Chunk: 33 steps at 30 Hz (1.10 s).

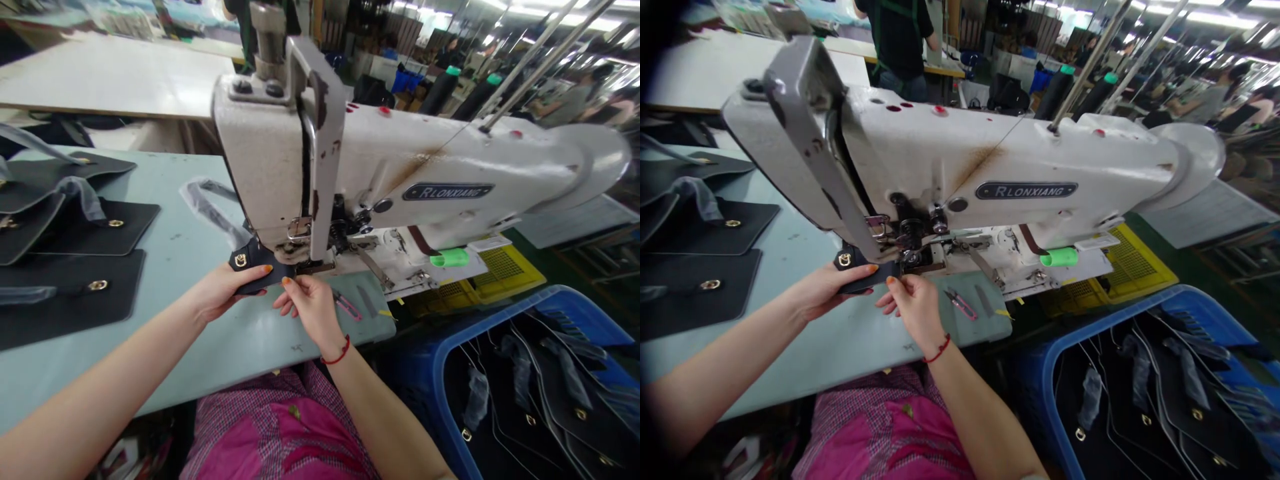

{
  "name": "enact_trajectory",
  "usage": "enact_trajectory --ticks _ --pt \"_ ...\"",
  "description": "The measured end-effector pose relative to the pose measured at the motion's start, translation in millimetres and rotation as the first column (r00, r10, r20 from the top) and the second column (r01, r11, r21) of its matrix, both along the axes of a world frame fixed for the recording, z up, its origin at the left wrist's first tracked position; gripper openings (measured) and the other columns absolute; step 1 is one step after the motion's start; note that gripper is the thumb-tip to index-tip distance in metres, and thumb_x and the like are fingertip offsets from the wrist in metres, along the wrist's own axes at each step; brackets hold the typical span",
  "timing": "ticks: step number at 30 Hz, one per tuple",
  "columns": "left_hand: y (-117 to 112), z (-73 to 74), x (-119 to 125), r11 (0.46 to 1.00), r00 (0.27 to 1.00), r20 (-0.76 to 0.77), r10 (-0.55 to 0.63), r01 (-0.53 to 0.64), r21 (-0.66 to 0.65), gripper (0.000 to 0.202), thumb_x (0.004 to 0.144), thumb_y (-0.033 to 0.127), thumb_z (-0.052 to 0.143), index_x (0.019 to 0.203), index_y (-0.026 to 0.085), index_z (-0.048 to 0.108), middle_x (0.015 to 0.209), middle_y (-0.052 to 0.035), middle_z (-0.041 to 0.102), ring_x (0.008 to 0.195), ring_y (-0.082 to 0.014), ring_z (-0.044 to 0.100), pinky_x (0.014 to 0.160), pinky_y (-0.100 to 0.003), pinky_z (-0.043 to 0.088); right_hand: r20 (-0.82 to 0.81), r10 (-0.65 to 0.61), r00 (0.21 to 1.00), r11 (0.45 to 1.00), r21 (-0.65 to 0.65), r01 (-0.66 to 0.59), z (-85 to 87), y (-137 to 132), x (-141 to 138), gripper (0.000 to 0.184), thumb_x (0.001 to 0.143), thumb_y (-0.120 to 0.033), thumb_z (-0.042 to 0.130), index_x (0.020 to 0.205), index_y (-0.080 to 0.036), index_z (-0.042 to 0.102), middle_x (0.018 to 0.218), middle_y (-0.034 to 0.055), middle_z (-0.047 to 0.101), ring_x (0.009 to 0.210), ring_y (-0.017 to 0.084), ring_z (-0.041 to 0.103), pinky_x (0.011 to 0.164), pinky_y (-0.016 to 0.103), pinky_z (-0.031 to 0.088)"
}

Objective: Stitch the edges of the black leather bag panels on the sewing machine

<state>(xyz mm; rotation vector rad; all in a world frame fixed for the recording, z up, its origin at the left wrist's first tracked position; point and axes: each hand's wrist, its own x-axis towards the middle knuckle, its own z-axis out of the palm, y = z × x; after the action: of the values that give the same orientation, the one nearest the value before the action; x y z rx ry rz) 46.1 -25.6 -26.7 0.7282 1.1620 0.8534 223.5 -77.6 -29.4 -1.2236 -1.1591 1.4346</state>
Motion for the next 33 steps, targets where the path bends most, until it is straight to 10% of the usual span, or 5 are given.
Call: enact_trajectory --ticks 33 --pt "2 4.1 4 0.987 0.992 -0.057 0.111 -0.104 0.121 0.025 0.060 0.026 0.084 0.075 0.011 0.071 0.066 -0.0039 0.071 0.055 -0.0142 0.059 0.052 -0.024 0.048 -0.242 -0.280 0.929 0.946 -0.234 0.225 -3.9 7 -50 0.041 0.091 -0.046 0.048 0.067 -0.016 0.061 0.061 0.0048 0.072 0.042 0.011 0.062 0.038 0.017 0.038"
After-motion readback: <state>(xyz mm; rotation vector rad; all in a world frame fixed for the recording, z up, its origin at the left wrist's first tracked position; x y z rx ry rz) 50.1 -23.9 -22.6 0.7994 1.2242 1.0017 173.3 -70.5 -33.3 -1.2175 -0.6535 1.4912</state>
